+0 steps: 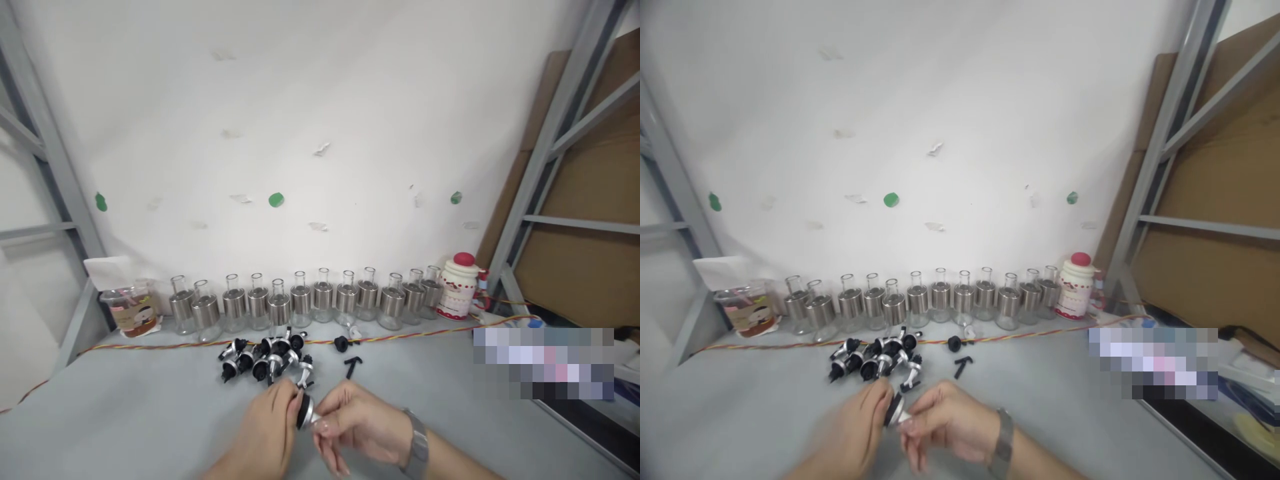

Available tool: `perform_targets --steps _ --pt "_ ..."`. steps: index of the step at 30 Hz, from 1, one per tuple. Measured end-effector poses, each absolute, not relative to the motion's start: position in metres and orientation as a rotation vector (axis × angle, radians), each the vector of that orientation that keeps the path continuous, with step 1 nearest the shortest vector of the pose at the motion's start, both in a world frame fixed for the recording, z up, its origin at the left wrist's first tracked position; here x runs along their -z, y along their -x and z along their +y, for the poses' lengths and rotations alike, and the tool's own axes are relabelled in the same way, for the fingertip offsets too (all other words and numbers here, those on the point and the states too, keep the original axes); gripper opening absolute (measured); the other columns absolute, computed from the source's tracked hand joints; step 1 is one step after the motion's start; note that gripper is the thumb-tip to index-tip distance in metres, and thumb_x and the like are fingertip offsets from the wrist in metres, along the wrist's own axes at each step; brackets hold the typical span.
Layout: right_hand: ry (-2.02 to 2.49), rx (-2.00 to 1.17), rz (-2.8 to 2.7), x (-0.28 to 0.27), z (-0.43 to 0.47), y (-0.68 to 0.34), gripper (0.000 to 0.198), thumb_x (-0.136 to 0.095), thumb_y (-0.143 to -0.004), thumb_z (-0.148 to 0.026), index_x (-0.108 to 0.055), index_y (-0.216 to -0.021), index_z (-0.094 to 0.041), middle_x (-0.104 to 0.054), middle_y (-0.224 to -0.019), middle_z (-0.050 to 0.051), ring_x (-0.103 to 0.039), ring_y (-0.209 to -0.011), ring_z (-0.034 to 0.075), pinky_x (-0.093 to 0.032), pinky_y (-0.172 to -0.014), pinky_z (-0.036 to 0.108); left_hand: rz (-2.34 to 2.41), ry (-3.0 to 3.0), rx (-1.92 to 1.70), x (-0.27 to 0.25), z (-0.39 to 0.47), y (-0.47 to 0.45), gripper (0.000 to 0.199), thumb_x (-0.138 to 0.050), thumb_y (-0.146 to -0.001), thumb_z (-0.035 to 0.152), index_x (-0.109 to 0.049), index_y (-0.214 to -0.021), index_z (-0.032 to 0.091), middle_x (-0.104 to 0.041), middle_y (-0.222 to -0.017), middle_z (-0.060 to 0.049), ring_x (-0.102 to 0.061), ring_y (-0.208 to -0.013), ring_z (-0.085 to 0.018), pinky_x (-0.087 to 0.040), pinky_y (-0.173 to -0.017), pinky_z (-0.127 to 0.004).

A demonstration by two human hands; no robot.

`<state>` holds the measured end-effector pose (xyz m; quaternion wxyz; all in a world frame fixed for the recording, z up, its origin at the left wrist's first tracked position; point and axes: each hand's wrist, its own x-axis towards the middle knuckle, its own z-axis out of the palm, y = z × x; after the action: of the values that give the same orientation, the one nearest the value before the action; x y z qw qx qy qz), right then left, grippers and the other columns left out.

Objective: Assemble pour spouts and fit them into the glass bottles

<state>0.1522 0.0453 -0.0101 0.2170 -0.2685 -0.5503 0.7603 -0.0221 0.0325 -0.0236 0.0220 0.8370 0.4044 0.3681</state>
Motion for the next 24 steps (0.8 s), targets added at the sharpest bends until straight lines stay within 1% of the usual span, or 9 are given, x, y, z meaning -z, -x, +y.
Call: perform_targets --steps 2,5,6,8,11,14,18,21,24 --pt "0.892 -1.681 -1.82 0.008 0.045 -0.154 0.019 -0.052 -0.072 -0.027 -0.057 -0.062 -0.011 -0.055 -0.058 0.003 -0.053 -0.051 0.012 -0.043 -0.052 0.025 1.408 -2.282 -1.116 0.028 0.042 0.024 0.025 -0.03 -0.086 0.031 -0.046 -0.069 0.022 -0.053 -0.057 0.0 -0.051 -0.051 -0.016 -0.036 -0.05 -0.024" --pt "1.055 -0.777 -2.229 0.008 0.049 -0.163 0.017 -0.043 -0.076 -0.014 -0.06 -0.076 -0.014 -0.059 -0.075 0.007 -0.054 -0.076 0.019 -0.041 -0.073 0.033 1.462 -1.566 -1.244 0.025 0.058 0.033 0.031 -0.034 -0.08 0.045 -0.046 -0.064 0.022 -0.049 -0.051 0.003 -0.049 -0.048 -0.015 -0.037 -0.047 -0.023" --pt "1.101 -0.558 -2.289 0.009 0.053 -0.167 0.021 -0.04 -0.077 -0.011 -0.061 -0.081 -0.015 -0.059 -0.078 0.008 -0.052 -0.08 0.019 -0.04 -0.077 0.033 1.432 -1.34 -1.263 0.023 0.063 0.036 0.036 -0.035 -0.078 0.051 -0.042 -0.057 0.022 -0.042 -0.044 0.005 -0.044 -0.04 -0.013 -0.035 -0.042 -0.022" --pt "1.249 -0.342 -2.311 0.012 0.063 -0.175 0.026 -0.036 -0.08 -0.011 -0.061 -0.086 -0.015 -0.06 -0.081 0.008 -0.052 -0.082 0.02 -0.039 -0.078 0.034 1.403 -1.222 -1.248 0.017 0.069 0.042 0.044 -0.029 -0.076 0.057 -0.032 -0.048 0.023 -0.029 -0.036 0.009 -0.03 -0.029 -0.009 -0.029 -0.034 -0.021" --pt "1.462 -0.247 -2.179 0.02 0.079 -0.184 0.026 -0.036 -0.083 -0.015 -0.06 -0.094 -0.014 -0.061 -0.089 0.01 -0.053 -0.087 0.021 -0.039 -0.082 0.034 1.368 -1.188 -1.214 0.012 0.069 0.04 0.047 -0.031 -0.074 0.061 -0.028 -0.045 0.023 -0.026 -0.032 0.009 -0.025 -0.026 -0.007 -0.025 -0.03 -0.02" --pt "1.508 -0.228 -2.115 0.026 0.089 -0.188 0.028 -0.038 -0.083 -0.016 -0.058 -0.103 -0.014 -0.06 -0.096 0.011 -0.053 -0.091 0.021 -0.038 -0.085 0.033 1.34 -1.183 -1.208 0.012 0.061 0.033 0.045 -0.038 -0.072 0.06 -0.038 -0.051 0.021 -0.031 -0.032 0.009 -0.028 -0.028 -0.007 -0.024 -0.03 -0.018" --pt "1.546 -0.194 -1.995 0.025 0.087 -0.186 0.04 -0.039 -0.083 -0.02 -0.043 -0.122 -0.014 -0.054 -0.102 0.011 -0.051 -0.094 0.022 -0.04 -0.084 0.033 1.295 -1.202 -1.173 0.013 0.056 0.028 0.042 -0.043 -0.071 0.06 -0.04 -0.059 0.02 -0.036 -0.038 0.01 -0.032 -0.031 -0.006 -0.026 -0.031 -0.016" --pt "1.451 -0.22 -1.993 0.014 0.073 -0.178 0.041 -0.04 -0.085 -0.025 -0.039 -0.125 -0.017 -0.051 -0.101 0.01 -0.051 -0.091 0.021 -0.04 -0.083 0.035 1.258 -1.262 -1.122 0.015 0.054 0.025 0.04 -0.045 -0.072 0.058 -0.04 -0.061 0.02 -0.042 -0.046 0.009 -0.04 -0.036 -0.007 -0.029 -0.031 -0.015" --pt "1.194 -0.447 -2.132 0.001 0.052 -0.167 0.044 -0.044 -0.084 -0.031 -0.036 -0.127 -0.024 -0.047 -0.108 0.007 -0.051 -0.092 0.017 -0.04 -0.086 0.031 1.199 -1.358 -1.051 0.022 0.051 0.02 0.038 -0.047 -0.072 0.056 -0.042 -0.065 0.019 -0.043 -0.05 0.008 -0.043 -0.04 -0.007 -0.031 -0.031 -0.015"
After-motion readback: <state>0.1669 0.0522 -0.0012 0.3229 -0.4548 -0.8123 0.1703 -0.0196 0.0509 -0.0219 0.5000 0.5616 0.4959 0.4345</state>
